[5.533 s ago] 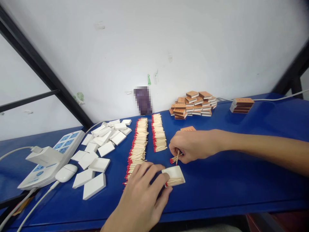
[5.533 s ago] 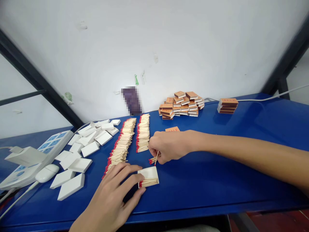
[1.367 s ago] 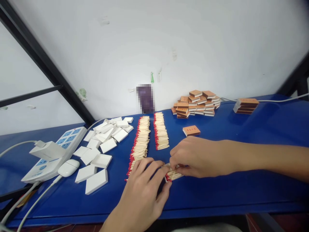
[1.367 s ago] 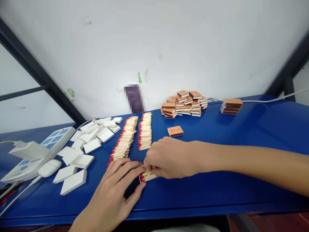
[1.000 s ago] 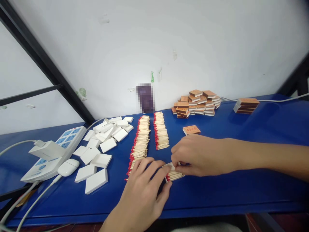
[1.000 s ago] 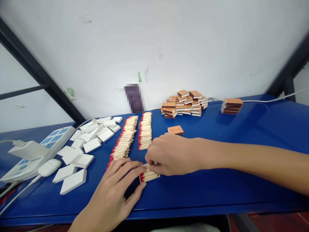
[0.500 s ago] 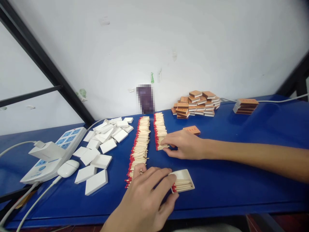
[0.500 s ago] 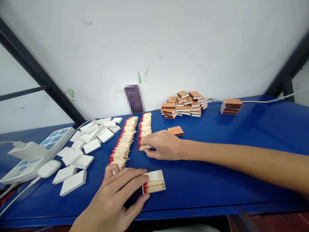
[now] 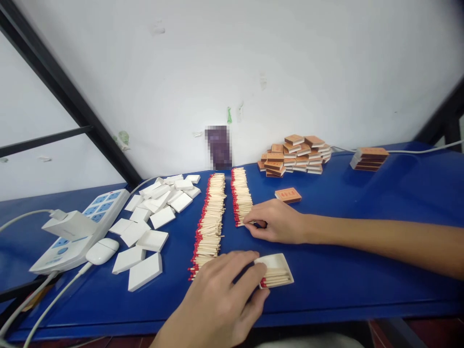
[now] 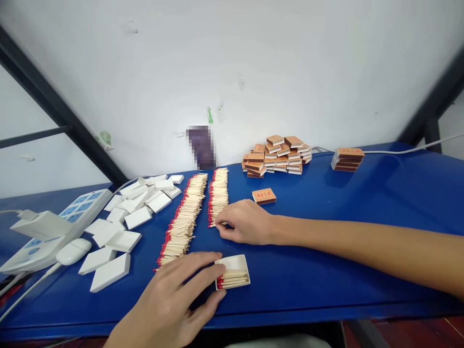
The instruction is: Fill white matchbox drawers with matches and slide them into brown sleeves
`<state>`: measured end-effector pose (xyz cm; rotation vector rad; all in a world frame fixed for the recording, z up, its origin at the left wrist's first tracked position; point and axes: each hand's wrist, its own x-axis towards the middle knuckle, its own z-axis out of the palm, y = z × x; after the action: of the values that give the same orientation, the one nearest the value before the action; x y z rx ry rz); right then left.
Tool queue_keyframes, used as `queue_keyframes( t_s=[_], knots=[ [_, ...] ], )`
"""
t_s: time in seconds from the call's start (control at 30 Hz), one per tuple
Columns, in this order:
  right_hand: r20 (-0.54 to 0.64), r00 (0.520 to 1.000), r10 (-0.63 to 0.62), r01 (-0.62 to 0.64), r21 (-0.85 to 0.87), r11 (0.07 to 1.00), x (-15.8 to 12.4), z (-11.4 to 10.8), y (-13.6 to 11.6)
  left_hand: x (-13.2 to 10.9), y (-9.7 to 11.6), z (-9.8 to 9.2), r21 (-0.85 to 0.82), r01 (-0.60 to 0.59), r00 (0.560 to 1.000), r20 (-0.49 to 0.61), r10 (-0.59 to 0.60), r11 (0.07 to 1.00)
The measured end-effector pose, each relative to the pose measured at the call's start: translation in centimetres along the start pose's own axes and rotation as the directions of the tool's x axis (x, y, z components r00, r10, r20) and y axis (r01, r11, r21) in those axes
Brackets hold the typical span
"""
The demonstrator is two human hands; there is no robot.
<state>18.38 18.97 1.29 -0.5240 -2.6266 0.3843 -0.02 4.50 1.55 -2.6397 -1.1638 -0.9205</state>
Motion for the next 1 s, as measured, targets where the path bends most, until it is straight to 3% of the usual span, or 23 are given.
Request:
queue_keyframes(
  t_s=[0.37,0.57,0.77,1.0],
  knots=[
    [0.063,0.998,0.011,-0.021,0.15,0.988,0.16,-0.43,0.13,0.45,-0.07,-0.43,-0.025,0.051,0.997,0.067,-0.05,0.998],
    [0.097,0.995,0.037,-0.045,0.076,0.996,0.13,-0.82,-0.27,0.46,-0.06,-0.37,-0.029,0.051,0.996,0.074,-0.049,0.998],
    [0.044,0.999,-0.015,0.018,-0.074,0.997,-0.31,-0.41,0.02,0.35,-0.03,-0.41,-0.029,0.071,0.99,0.126,-0.067,0.997],
    [0.001,1.0,-0.002,0.002,-0.068,0.998,-0.71,0.07,0.37,0.48,-0.14,-0.46,-0.047,0.048,0.99,0.133,-0.042,0.998]
  ],
)
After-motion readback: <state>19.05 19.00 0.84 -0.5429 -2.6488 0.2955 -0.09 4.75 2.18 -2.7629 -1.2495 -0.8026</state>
